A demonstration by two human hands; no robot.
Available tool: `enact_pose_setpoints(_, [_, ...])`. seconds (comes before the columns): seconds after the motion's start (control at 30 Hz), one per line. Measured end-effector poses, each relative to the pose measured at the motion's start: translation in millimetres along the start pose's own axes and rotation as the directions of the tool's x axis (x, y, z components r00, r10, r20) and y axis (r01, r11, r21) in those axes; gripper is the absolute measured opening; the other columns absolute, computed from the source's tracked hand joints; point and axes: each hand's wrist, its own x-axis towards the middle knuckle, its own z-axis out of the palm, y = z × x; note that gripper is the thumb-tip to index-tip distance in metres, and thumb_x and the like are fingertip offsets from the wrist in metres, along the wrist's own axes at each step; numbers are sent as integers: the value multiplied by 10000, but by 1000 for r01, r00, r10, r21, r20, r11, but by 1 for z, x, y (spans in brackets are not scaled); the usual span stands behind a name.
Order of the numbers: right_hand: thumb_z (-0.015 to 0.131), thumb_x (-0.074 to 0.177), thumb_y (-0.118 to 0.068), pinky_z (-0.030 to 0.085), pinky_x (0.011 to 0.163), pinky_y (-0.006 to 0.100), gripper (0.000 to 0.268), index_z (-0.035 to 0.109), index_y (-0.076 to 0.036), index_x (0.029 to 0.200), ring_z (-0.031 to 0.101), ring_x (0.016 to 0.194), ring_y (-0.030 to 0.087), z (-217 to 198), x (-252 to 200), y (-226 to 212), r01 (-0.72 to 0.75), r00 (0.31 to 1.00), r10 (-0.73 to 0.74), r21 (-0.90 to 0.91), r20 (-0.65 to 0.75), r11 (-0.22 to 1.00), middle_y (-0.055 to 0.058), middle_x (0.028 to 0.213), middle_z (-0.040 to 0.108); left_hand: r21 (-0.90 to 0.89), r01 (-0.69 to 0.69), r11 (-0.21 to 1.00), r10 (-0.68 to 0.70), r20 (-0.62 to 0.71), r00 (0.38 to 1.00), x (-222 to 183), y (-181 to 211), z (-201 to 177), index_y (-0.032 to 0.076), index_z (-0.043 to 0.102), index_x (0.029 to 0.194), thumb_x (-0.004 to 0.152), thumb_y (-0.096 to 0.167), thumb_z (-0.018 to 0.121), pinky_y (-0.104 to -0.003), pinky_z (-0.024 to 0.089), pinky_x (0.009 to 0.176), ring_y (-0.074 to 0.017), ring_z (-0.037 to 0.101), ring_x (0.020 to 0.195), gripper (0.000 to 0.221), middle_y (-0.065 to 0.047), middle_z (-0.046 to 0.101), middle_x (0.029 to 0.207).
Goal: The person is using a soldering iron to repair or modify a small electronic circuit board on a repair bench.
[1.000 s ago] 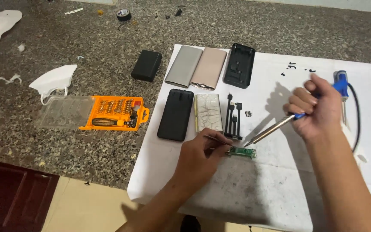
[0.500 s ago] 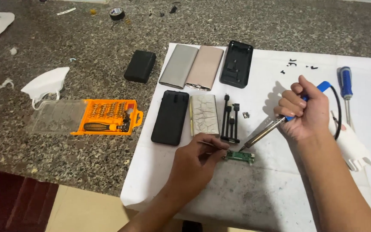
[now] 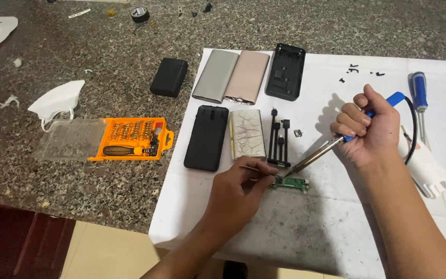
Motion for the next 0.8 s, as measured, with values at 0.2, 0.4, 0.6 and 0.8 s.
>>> enact_pose_setpoints(0.2, [598,1043,-288,226,433,198,354,518,-160,723,167,411,46,-4,0,-2,6,999,-6,-9,33,1000,-76,509,250,-20,24,1000,-23,17,1000,0,-1,0,91,672,994,905,37,714,-266,662,905,-186,804,985,112,-66,800,1015])
enact_pose_setpoints(0.4, [596,1051,-301,221,435,195,354,525,-170,730,166,415,42,0,-4,-2,11,1000,-11,-41,-2,999,-81,519,253,-12,-11,1000,11,20,1000,0,-4,-1,84,674,1013,907,44,716,-273,669,889,-193,798,988,120,-73,793,1018])
enact_pose_setpoints(0.6, [609,1029,-298,215,429,190,344,534,-171,718,170,407,41,4,-6,-1,0,1000,0,-47,1,999,-82,506,253,17,-35,999,34,20,999,0,-6,-1,91,661,1015,904,55,730,-266,665,844,-187,801,953,136,-62,796,1010])
enact_pose_setpoints(0.8, [598,1037,-295,216,430,202,351,524,-171,718,166,409,47,4,-6,0,9,1000,-9,-55,-6,998,-79,506,257,-4,-37,999,37,22,999,0,-6,-1,92,661,1015,912,46,714,-272,667,866,-191,796,967,125,-65,787,1019])
